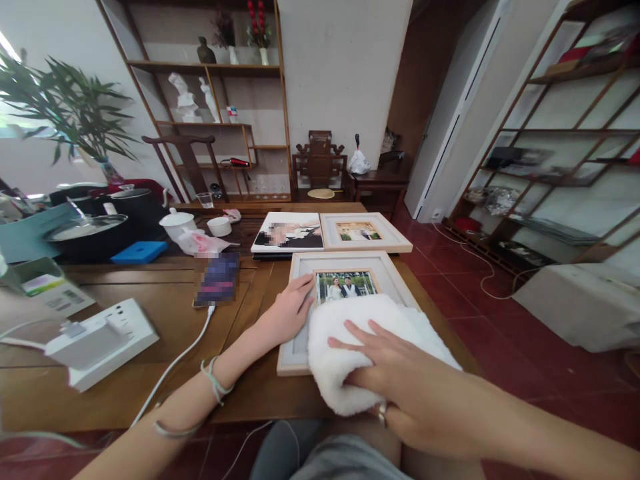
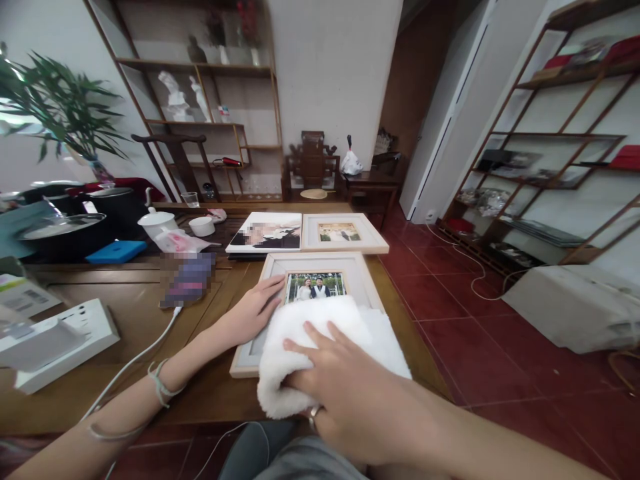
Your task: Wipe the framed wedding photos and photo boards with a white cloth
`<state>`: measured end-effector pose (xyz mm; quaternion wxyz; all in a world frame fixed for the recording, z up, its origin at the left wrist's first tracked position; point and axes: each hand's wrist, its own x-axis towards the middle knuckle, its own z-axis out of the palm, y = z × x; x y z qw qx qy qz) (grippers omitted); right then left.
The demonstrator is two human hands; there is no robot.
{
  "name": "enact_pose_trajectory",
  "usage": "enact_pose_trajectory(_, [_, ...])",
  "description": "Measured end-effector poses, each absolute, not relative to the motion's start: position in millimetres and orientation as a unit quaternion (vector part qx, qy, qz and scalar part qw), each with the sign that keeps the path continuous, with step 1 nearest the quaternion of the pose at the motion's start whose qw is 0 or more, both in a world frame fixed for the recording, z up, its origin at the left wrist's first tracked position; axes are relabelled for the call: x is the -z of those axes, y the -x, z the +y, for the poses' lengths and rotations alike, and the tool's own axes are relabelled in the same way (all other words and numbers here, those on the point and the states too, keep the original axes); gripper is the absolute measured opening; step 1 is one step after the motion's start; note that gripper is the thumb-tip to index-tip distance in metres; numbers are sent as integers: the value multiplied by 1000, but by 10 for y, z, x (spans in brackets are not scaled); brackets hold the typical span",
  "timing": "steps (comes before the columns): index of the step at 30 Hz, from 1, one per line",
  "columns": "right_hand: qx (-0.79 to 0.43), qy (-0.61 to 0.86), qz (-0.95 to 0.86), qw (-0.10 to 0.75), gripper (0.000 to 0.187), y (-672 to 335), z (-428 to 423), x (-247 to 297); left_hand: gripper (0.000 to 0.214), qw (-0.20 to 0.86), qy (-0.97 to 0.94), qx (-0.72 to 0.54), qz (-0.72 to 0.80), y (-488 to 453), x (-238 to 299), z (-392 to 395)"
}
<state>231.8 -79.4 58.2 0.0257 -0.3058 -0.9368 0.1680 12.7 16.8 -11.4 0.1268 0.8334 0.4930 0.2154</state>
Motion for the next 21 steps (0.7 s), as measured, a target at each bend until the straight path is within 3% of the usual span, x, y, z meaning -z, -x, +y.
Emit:
enact_pose_trajectory(14, [87, 396, -912, 69, 60, -2226, 622, -160, 39, 125, -841, -242, 468, -92, 117, 164])
enact_pose_trajectory(21, [-16, 359, -932, 52, 57, -2142, 548, -215, 41, 133, -838, -227, 479, -110, 99, 157])
